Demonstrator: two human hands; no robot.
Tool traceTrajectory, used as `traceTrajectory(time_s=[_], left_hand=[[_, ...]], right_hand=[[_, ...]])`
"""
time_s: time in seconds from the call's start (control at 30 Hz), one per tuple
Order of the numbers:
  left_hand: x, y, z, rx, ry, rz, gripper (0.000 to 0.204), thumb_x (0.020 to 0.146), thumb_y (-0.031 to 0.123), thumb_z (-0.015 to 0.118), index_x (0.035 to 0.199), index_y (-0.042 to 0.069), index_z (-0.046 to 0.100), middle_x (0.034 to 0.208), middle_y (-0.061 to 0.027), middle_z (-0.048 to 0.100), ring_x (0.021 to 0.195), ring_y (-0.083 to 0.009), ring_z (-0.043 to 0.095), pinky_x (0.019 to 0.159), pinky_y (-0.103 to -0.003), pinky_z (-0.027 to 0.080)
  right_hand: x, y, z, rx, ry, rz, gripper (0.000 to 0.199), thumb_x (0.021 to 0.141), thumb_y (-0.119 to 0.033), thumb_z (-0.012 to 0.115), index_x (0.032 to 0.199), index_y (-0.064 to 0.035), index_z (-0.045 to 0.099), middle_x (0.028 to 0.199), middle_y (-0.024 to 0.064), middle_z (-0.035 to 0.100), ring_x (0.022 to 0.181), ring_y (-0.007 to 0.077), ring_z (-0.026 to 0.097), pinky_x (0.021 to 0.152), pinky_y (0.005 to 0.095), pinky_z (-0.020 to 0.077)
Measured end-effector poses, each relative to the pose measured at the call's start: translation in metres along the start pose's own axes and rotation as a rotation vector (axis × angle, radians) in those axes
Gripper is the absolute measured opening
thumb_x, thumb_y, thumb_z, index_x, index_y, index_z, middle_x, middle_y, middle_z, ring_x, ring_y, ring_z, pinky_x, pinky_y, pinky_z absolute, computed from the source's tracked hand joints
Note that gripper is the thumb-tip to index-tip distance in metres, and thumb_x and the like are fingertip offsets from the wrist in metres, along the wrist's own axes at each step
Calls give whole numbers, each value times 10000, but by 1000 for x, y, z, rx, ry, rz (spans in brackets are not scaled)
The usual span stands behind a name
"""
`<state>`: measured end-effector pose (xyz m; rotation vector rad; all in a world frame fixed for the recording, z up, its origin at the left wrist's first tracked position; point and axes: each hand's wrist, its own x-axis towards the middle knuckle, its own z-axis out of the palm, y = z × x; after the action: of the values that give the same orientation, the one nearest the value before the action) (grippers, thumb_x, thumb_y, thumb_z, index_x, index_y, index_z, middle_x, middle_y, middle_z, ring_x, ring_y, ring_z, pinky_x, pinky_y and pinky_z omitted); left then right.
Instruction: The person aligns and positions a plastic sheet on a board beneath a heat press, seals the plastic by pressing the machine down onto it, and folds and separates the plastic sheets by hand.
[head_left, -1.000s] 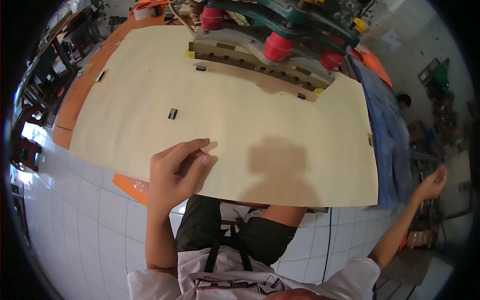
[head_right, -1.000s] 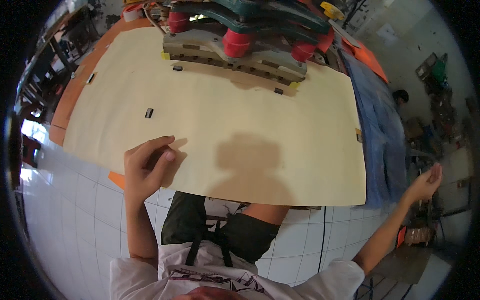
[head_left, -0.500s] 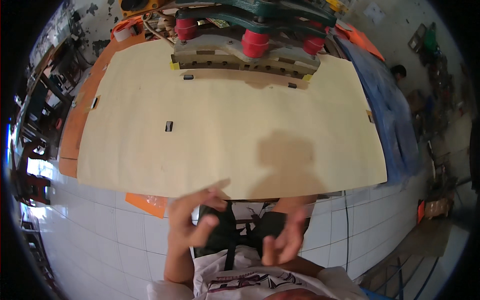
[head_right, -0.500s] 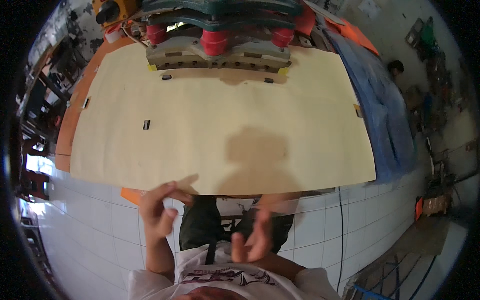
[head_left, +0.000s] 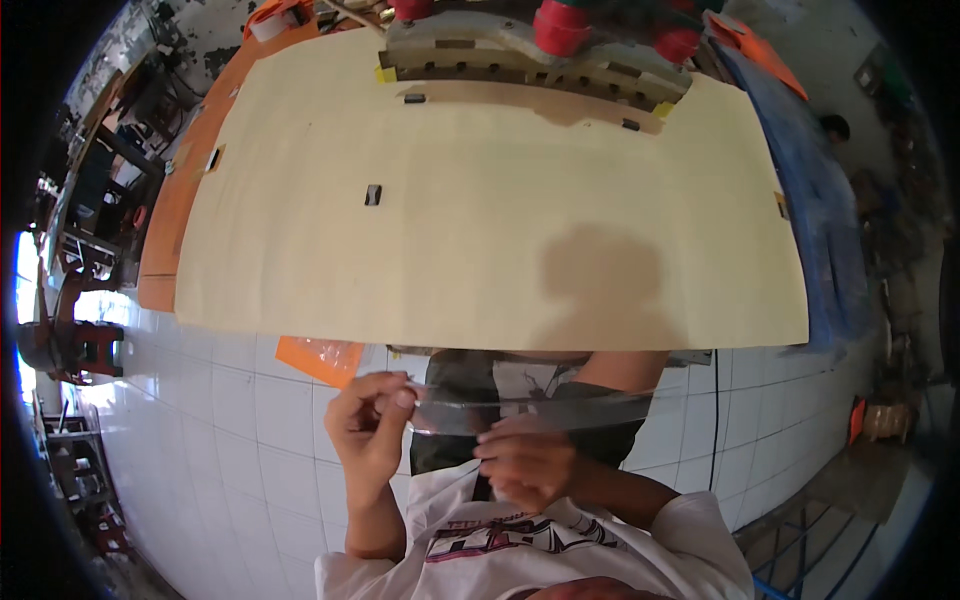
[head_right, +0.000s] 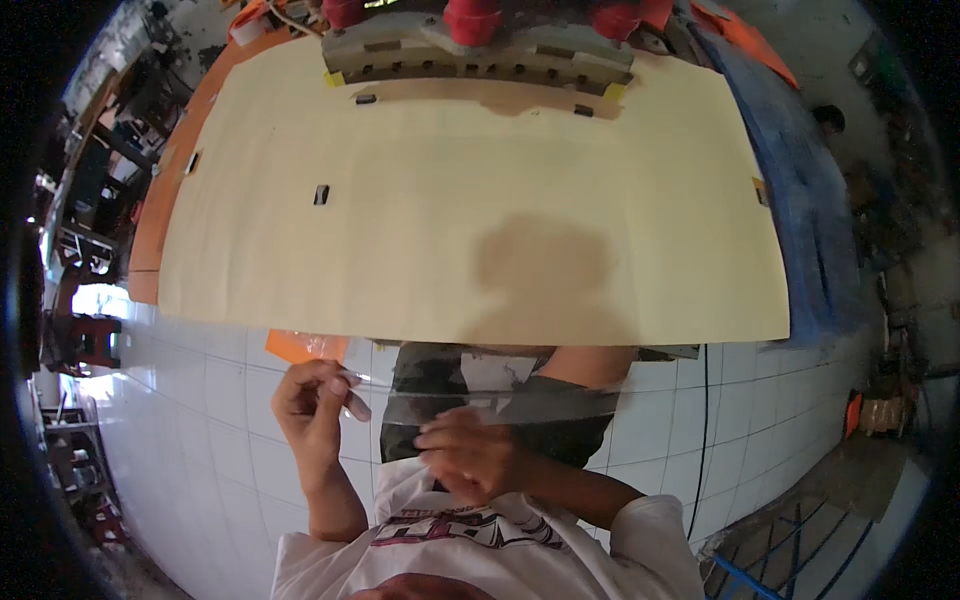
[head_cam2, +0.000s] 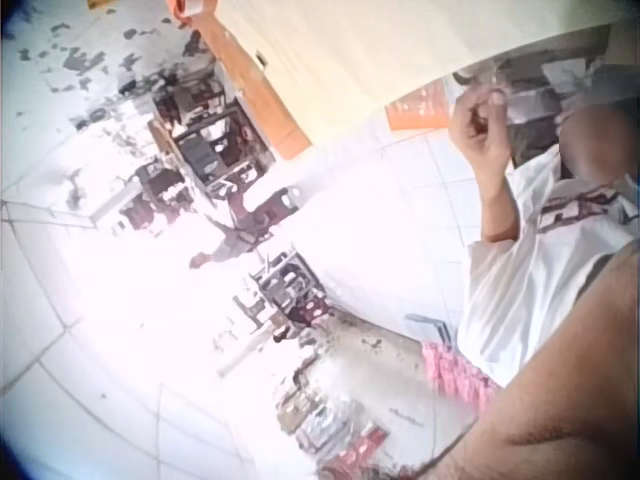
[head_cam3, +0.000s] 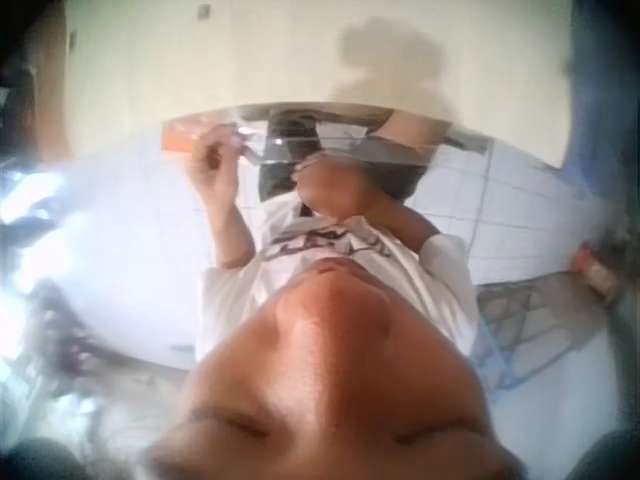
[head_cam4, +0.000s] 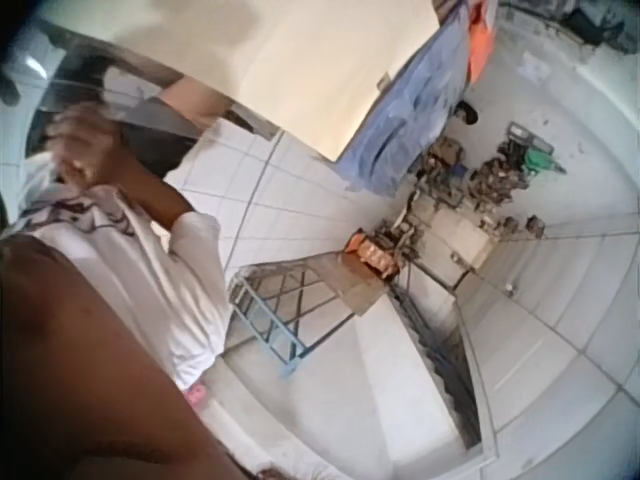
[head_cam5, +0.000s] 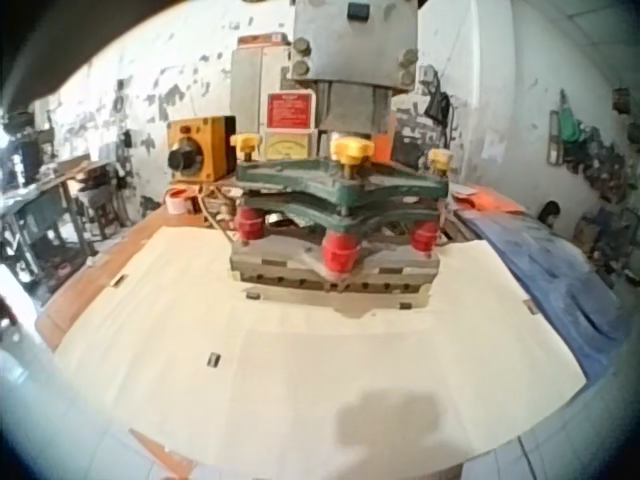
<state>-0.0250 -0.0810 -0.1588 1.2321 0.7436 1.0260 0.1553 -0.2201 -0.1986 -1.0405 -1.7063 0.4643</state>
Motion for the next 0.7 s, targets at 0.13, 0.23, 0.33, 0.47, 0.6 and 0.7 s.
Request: traceTrajectory(time_s=[0.13,0.23,0.33,0.47,0.6,0.7], left_hand=[[12,-1,4,86,173,88,176,924,39,646,1074,-44,605,845,-156,678,525,-168,604,470,-259,478],[20,-6,5,198,247,100,212,932,72,654,1106,-34,596,870,-157,691,522,-158,602,480,-254,478],[23,-4,9,180,257,131,260,937,121,667,1139,-25,591,887,-160,702,530,-154,604,503,-251,485],[21,-5,3,-221,73,149,443,882,17,701,1279,-36,512,1065,-232,695,895,-227,719,774,-292,577],[19,-4,13,-325,58,143,504,868,-33,676,1327,-36,466,1149,-276,659,935,-287,725,840,-353,586],[15,-6,8,-220,96,118,483,857,-95,647,1304,-45,472,1154,-280,655,925,-294,726,864,-374,594]], right_hand=[[-27,5,-20,0,160,370,378,893,-371,666,953,2,682,930,182,697,811,308,690,746,406,556],[-59,11,-29,204,534,457,604,902,-506,625,1076,70,568,869,207,670,712,290,665,713,383,546],[-52,0,-53,223,751,459,508,964,-448,525,985,59,539,796,197,652,636,265,633,658,357,531],[-50,-9,-78,268,857,452,413,970,-358,549,923,53,551,688,163,628,601,247,620,631,339,517],[-44,-8,-87,102,902,542,291,974,-269,491,891,7,530,605,131,566,536,221,574,592,332,508],[-43,-5,-91,136,886,537,283,933,-255,519,928,26,549,644,136,584,562,220,582,587,339,506]])
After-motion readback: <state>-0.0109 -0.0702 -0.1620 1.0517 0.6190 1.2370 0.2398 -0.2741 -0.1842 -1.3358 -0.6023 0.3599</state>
